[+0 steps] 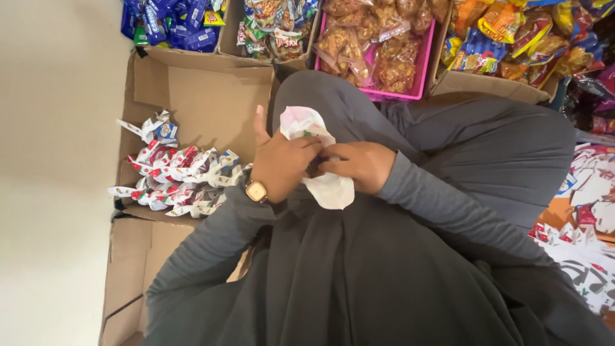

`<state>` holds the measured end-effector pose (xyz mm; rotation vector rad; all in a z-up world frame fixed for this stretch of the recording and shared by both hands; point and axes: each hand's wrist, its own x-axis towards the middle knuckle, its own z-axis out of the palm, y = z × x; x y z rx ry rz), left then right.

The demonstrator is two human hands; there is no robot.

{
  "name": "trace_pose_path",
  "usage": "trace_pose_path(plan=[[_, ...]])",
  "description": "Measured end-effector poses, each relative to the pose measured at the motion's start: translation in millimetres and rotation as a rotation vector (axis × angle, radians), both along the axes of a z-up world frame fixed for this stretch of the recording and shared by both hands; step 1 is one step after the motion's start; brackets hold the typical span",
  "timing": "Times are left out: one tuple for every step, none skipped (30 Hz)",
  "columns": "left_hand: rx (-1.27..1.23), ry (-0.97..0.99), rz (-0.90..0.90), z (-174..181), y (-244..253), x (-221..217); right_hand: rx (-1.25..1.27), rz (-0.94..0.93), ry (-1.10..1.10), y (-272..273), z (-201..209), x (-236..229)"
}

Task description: The person places packets of snacks into small illustrated paper bags by hand.

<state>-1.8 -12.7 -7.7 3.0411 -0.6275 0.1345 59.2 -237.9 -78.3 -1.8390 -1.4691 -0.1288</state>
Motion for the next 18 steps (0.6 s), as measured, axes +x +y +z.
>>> trace_pose_path(plan=[[-0.051, 0.017, 0.0, -2.9, 0.4, 0.9, 0.001, -0.002, 0.0, -0.2, 6.0, 0.1], [-0.103, 0.034, 0.0, -5.8, 0.8, 1.8, 0.001, -0.004, 0.0, -0.3, 12.0, 0.2], [-0.105, 0.035, -0.001, 0.6, 1.5, 2.7, -0.001, -0.004, 0.001, -1.3, 18.7, 0.9], [-0.165, 0.016, 0.015, 6.9, 2.1, 3.6, 0.004, 0.005, 0.015, -2.4, 25.3, 1.5], [-0.223, -0.003, 0.032, 13.5, 3.4, 4.3, 0.011, 0.014, 0.028, -2.6, 31.9, 2.1], [-0.224, -0.001, 0.032, 12.9, 4.5, 4.6, 0.01, 0.015, 0.03, -4.2, 24.7, 3.2], [-0.223, 0.024, 0.043, 12.2, 5.6, 4.4, -0.007, 0.003, 0.0, -5.9, 17.4, 3.5], [-0.222, 0.05, 0.053, 11.4, 6.6, 4.1, -0.024, -0.009, -0.029, -7.6, 10.0, 3.6], [-0.222, 0.052, 0.054, 10.6, 1.8, 3.0, -0.024, -0.008, -0.027, -6.9, 3.7, 1.4], [-0.198, 0.117, 0.096, 10.0, -3.1, 1.9, -0.026, -0.016, -0.035, -6.2, -2.4, -0.8], [-0.175, 0.18, 0.137, 9.4, -8.1, 1.7, -0.028, -0.024, -0.044, -5.7, -8.2, -2.2], [-0.175, 0.18, 0.137, 9.3, -10.6, 0.3, -0.028, -0.024, -0.043, -4.3, -2.5, -0.6], [-0.169, 0.067, 0.166, 9.1, -13.1, -1.4, 0.011, -0.027, -0.062, -2.9, 3.1, 0.3], [-0.164, -0.045, 0.195, 8.9, -15.7, -3.1, 0.051, -0.031, -0.08, -1.6, 8.7, 1.3], [-0.165, -0.046, 0.193, 30.7, -15.9, -3.1, 0.05, -0.032, -0.081, -2.6, 16.0, 3.1], [-0.178, 0.012, 0.171, 52.5, -15.9, -3.1, 0.056, -0.036, -0.141, -3.5, 23.3, 4.8], [-0.192, 0.07, 0.15, 74.1, -15.8, -3.6, 0.062, -0.038, -0.201, -4.3, 30.5, 6.3], [-0.193, 0.07, 0.149, 57.7, -12.8, -5.2, 0.061, -0.038, -0.201, -3.3, 36.0, 6.2]])
